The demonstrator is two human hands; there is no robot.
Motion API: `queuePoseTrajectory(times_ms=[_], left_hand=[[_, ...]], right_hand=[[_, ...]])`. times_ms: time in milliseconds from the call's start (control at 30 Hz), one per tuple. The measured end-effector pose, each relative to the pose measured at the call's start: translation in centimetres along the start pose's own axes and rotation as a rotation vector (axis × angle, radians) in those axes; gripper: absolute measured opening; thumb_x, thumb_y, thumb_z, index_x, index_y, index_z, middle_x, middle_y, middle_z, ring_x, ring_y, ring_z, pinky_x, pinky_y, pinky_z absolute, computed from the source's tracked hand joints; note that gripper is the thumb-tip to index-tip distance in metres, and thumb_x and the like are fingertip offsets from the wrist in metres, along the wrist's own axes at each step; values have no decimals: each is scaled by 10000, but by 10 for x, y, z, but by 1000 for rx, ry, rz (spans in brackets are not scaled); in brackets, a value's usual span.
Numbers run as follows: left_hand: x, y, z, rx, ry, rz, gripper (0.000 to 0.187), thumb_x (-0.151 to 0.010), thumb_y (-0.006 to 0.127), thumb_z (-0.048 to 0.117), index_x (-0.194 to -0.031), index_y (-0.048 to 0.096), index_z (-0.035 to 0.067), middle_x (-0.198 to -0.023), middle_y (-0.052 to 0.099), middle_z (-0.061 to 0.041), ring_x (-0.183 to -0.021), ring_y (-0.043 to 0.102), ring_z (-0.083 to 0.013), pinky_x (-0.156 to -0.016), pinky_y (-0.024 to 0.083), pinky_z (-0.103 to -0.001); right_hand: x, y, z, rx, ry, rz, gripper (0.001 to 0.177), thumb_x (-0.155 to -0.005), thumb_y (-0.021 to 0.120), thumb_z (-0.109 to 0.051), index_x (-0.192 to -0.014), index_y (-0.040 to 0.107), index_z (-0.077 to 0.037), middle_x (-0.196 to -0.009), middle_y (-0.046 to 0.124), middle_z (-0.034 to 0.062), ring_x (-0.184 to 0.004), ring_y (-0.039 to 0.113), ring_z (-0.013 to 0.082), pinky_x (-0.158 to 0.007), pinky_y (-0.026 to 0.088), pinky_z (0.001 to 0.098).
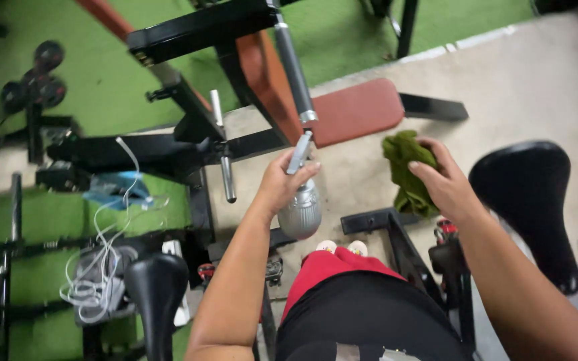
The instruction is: Cleaning gym equipment with a spray bottle and cloth.
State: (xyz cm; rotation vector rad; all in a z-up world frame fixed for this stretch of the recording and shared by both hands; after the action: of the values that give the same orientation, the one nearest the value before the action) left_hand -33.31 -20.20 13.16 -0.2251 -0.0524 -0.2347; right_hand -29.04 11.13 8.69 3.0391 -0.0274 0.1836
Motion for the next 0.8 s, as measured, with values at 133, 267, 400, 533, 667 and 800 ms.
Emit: queuePoseTrajectory(times_ms=[133, 267, 400, 533, 667, 800], left_hand=[[23, -20, -9, 88, -133, 186, 396, -856, 820, 232, -1197, 691, 76, -944, 676, 10, -855, 608, -87, -760, 526, -279], [45, -27, -17, 183, -103, 257, 401, -857, 820, 210, -1198, 682, 50, -985, 691, 23, -893, 625, -77, -782, 516, -261], [48, -41, -18, 222, -112, 300, 416, -847, 825, 205, -1204, 688, 42, -974, 703, 7, -897, 632, -90, -786, 514, -266], [32, -62, -4, 194, -74, 312, 426, -840, 822, 208, -1214, 682, 59, -988, 704, 12, -924, 640, -82, -806, 519, -259], [6, -99, 12, 88, 2, 314, 375, -859, 822, 226, -1164, 695, 48, -1001, 710, 8, -932, 645, -87, -816, 528, -263], [-33, -154, 17, 19, 42, 250, 341, -875, 800, 255, -1110, 696, 31, -975, 734, -8, -912, 656, -102, -809, 536, -274]], right_hand=[[-40, 47, -53, 25, -75, -208, 438, -992, 604, -81, -1418, 501, -55, -1192, 621, 52, -1055, 603, 112, -889, 538, 280], [-60, 82, -79, 153, -131, -307, 422, -966, 645, -76, -1375, 548, -42, -1167, 636, 69, -1007, 625, 122, -850, 543, 295], [-73, 103, -95, 123, -95, -351, 476, -937, 637, -92, -1398, 517, -66, -1197, 631, 57, -977, 655, 139, -826, 556, 300], [-94, 96, -104, 204, -283, -337, 492, -967, 665, -74, -1421, 481, -30, -1233, 618, 99, -1076, 615, 138, -910, 537, 294], [-109, 103, -126, 225, -276, -339, 496, -951, 671, -89, -1398, 464, -34, -1194, 632, 83, -1012, 662, 139, -831, 564, 289], [-125, 134, -154, 435, -242, -251, 422, -943, 694, -105, -1341, 564, -53, -1119, 674, 52, -952, 654, 110, -758, 553, 282]])
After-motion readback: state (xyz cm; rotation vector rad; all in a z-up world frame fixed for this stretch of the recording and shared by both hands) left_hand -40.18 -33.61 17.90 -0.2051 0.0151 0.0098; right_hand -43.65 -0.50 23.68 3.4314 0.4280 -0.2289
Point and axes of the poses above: each hand's wrist, its own x-axis away from the middle knuckle, its own y-axis out of the palm, z = x × y, the point moved 9 cm from there along -x, towards the middle knuckle
